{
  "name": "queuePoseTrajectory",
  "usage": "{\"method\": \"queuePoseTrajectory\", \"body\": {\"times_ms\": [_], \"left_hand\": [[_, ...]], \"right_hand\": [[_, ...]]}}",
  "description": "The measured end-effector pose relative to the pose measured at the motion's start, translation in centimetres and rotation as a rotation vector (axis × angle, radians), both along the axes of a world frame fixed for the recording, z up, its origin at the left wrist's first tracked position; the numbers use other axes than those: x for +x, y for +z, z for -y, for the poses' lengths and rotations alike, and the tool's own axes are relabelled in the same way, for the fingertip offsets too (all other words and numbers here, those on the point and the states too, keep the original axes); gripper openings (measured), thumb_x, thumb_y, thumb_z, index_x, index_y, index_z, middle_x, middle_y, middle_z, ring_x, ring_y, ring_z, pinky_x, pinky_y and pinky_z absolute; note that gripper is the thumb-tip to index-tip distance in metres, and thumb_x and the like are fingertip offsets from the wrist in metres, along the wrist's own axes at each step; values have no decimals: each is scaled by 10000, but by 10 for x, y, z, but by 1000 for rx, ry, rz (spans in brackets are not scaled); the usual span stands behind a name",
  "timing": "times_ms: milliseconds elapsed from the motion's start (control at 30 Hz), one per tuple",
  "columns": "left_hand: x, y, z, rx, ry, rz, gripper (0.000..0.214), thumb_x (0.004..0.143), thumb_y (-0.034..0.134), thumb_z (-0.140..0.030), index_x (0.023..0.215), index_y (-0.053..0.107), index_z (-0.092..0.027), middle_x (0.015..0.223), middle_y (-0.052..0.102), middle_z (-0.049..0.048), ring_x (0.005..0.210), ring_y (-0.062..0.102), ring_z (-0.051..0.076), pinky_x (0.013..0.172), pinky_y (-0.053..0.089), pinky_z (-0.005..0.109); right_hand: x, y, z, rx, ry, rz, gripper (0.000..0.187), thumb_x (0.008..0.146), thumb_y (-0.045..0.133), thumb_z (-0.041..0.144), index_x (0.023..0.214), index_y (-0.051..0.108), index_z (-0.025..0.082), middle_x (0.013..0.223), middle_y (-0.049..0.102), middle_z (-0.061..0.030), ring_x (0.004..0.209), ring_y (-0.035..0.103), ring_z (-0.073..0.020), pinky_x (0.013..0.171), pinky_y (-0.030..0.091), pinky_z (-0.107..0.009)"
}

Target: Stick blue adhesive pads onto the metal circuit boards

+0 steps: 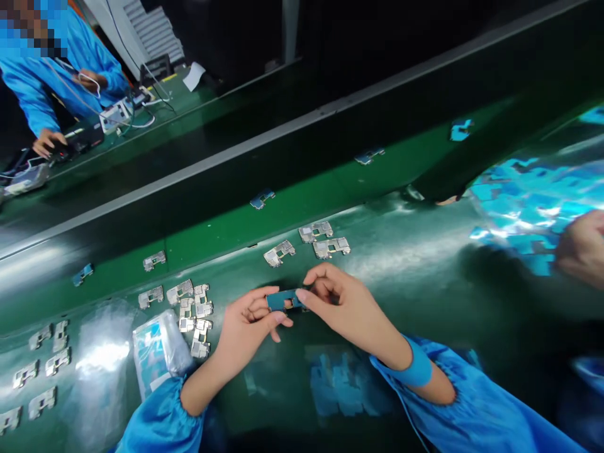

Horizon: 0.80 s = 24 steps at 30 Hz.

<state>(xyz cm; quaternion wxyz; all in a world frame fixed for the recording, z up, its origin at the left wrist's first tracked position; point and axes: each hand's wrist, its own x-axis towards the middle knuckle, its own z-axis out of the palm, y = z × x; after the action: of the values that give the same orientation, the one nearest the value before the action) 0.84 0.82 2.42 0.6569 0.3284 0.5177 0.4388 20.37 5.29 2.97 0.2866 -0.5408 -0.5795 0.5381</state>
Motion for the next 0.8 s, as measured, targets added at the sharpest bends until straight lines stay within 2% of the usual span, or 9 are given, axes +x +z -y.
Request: {"method": "queuePoseTrajectory", "body": {"times_ms": [100,233,333,467,633,733,800], "left_hand": [[0,-2,-3,-3,2,20,515,718,876,-334,1125,650,-114,831,772,90,704,765,225,455,554,199],[-1,-4,-4,31,32,47,547,691,895,-354,1107,622,-128,824,748,66,672,743,191,476,553,198],[-2,-6,-3,74,43,67,508,727,864,-423,1068,609,-145,850,735,63,683,742,193,516,578,225],[-1,-14,-1,37,72,-2,498,810,724,-604,975,617,-146,755,703,57,643,744,226,471,567,246],[-2,-18,-4,97,109,-181,525,765,744,-626,860,637,-121,665,675,50,575,707,199,435,537,230],[-13,-13,-19,169,166,-311,565,783,669,-697,845,637,-137,742,704,61,660,702,181,524,551,237],[-23,-8,-42,195,192,-421,592,799,623,-729,814,638,-138,768,708,65,676,687,172,544,534,236]], "right_hand": [[0,-1,-5,2,-41,-95,250,939,586,469,911,562,222,631,504,51,610,509,-146,581,387,-282],[-6,-6,-5,-66,68,-211,303,944,575,504,973,601,204,702,591,25,646,592,-156,615,467,-288],[-16,-13,0,-33,89,-209,270,904,643,445,1011,608,199,659,584,45,607,595,-153,587,464,-282],[-30,-18,7,57,24,-204,209,865,657,377,968,632,196,725,663,7,682,646,-176,624,500,-293],[-40,-16,11,163,-47,-211,238,848,668,365,1028,671,208,749,709,-19,699,685,-206,616,538,-308],[-38,-16,8,246,-145,-198,318,882,640,432,1104,653,205,727,685,-20,664,654,-201,588,514,-303],[-33,-19,3,295,-230,-172,337,910,596,483,1083,644,198,715,658,-25,651,622,-200,600,495,-313]]}}
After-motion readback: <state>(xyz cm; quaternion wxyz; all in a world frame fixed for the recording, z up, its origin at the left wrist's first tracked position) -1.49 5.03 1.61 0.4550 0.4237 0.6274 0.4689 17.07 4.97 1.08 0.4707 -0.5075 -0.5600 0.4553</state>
